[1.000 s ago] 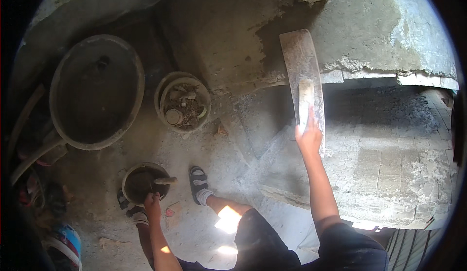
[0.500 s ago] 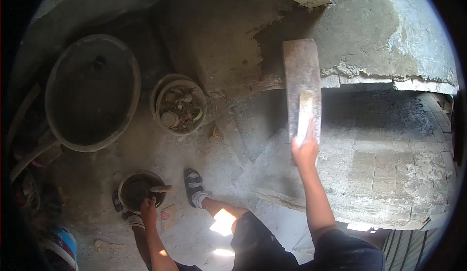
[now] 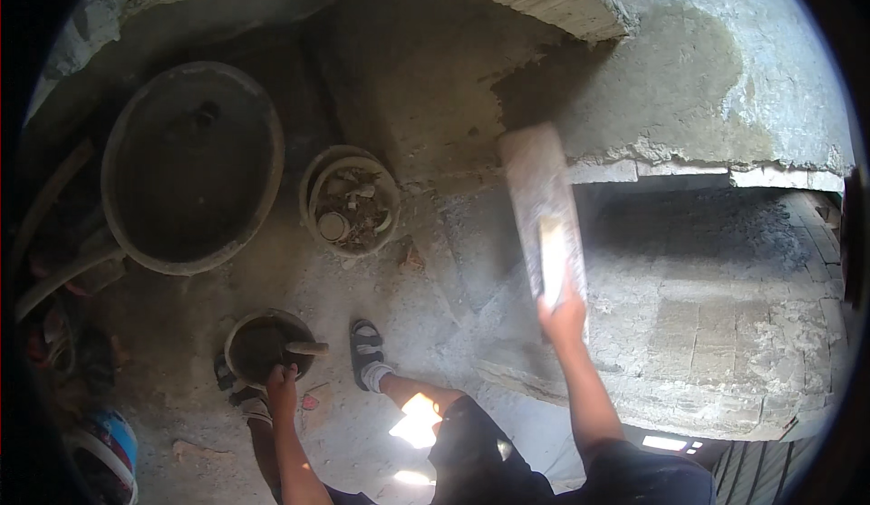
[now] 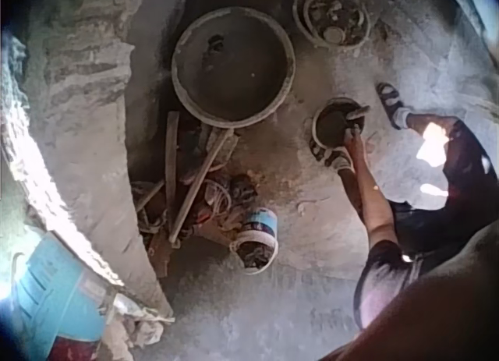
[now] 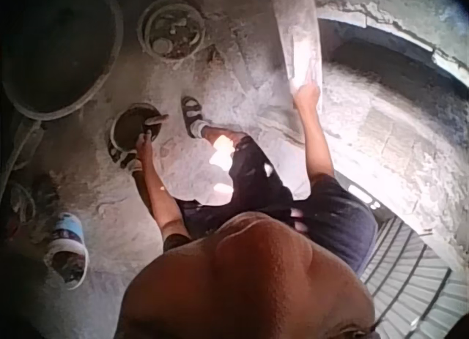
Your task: The person applies plaster or cement mixture to a wall using a trowel and a float.
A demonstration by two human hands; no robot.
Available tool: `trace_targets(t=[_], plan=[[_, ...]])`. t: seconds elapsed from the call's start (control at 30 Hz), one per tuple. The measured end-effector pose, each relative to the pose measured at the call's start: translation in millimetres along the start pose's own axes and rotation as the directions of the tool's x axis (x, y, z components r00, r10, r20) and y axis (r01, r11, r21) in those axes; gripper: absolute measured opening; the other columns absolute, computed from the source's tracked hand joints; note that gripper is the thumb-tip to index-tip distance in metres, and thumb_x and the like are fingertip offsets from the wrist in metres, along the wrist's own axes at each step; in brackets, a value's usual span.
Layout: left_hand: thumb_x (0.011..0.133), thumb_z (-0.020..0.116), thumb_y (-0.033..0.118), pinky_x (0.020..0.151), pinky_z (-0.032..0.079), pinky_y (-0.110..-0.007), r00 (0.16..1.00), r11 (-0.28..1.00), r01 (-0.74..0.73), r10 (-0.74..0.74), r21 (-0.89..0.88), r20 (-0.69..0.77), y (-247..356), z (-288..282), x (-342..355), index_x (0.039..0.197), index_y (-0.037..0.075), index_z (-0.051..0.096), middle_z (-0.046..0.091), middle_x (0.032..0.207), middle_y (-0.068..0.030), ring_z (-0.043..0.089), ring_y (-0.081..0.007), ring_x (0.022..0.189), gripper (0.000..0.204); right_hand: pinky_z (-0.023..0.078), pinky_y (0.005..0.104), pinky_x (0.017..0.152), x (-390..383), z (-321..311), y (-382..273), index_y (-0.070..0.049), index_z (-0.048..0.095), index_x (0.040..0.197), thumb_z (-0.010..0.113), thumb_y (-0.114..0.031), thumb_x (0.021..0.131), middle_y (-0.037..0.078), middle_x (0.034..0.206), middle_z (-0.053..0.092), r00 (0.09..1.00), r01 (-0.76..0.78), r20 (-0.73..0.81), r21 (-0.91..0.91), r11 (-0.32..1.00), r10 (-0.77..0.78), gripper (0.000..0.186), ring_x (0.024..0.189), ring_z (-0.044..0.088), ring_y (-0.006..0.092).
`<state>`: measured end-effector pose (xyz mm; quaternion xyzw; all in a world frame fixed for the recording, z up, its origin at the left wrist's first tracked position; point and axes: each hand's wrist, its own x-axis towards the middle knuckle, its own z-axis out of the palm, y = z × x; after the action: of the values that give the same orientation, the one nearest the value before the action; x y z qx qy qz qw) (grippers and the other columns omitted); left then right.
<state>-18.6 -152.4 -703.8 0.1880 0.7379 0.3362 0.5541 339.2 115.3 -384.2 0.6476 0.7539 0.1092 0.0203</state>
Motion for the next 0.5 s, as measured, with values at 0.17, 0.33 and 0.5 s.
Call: trace_targets(t=[0.17,0.33,0.5], plan=[[0.089,0.062,0.024,0.064,0.038,-0.04,0.999,0.999,-0.018,0.019,0.037,-0.033,-7,-4,3,0.074,-0.004,0.049,0.049,0.067,-0.0176,0.041,-0.0292,0.063,0.034,0.051,0.0469,0.068,78,2,23,-0.012,0.028,0.149,0.068,-0.017,0.071,0.026,0.088,0.064,0.996,-0.034,-0.086,-0.16,0.987,0.02,0.088,0.074,0.063,0.0398],[0.088,0.061,0.025,0.065,0.038,-0.041,1.0,1.0,-0.008,0.009,0.023,-0.023,-2,-1,1,0.074,-0.005,0.048,0.049,0.067,-0.0181,0.043,-0.0301,0.064,0.036,0.053,0.0463,0.071,71,44,-2,-0.026,0.021,0.151,0.071,-0.02,0.07,0.025,0.082,0.065,0.986,0.006,0.167,-0.054,0.999,0.003,0.096,0.075,0.064,0.0412],[0.089,0.061,0.028,0.065,0.038,-0.041,0.999,0.999,-0.006,0.008,0.053,-0.043,-25,-6,4,0.074,-0.005,0.048,0.048,0.067,-0.0179,0.043,-0.0301,0.064,0.038,0.053,0.0449,0.075,46,70,-18,-0.028,0.021,0.151,0.072,-0.02,0.07,0.022,0.093,0.067,0.864,0.045,0.501,-0.198,0.979,0.061,0.096,0.079,0.065,0.0392]])
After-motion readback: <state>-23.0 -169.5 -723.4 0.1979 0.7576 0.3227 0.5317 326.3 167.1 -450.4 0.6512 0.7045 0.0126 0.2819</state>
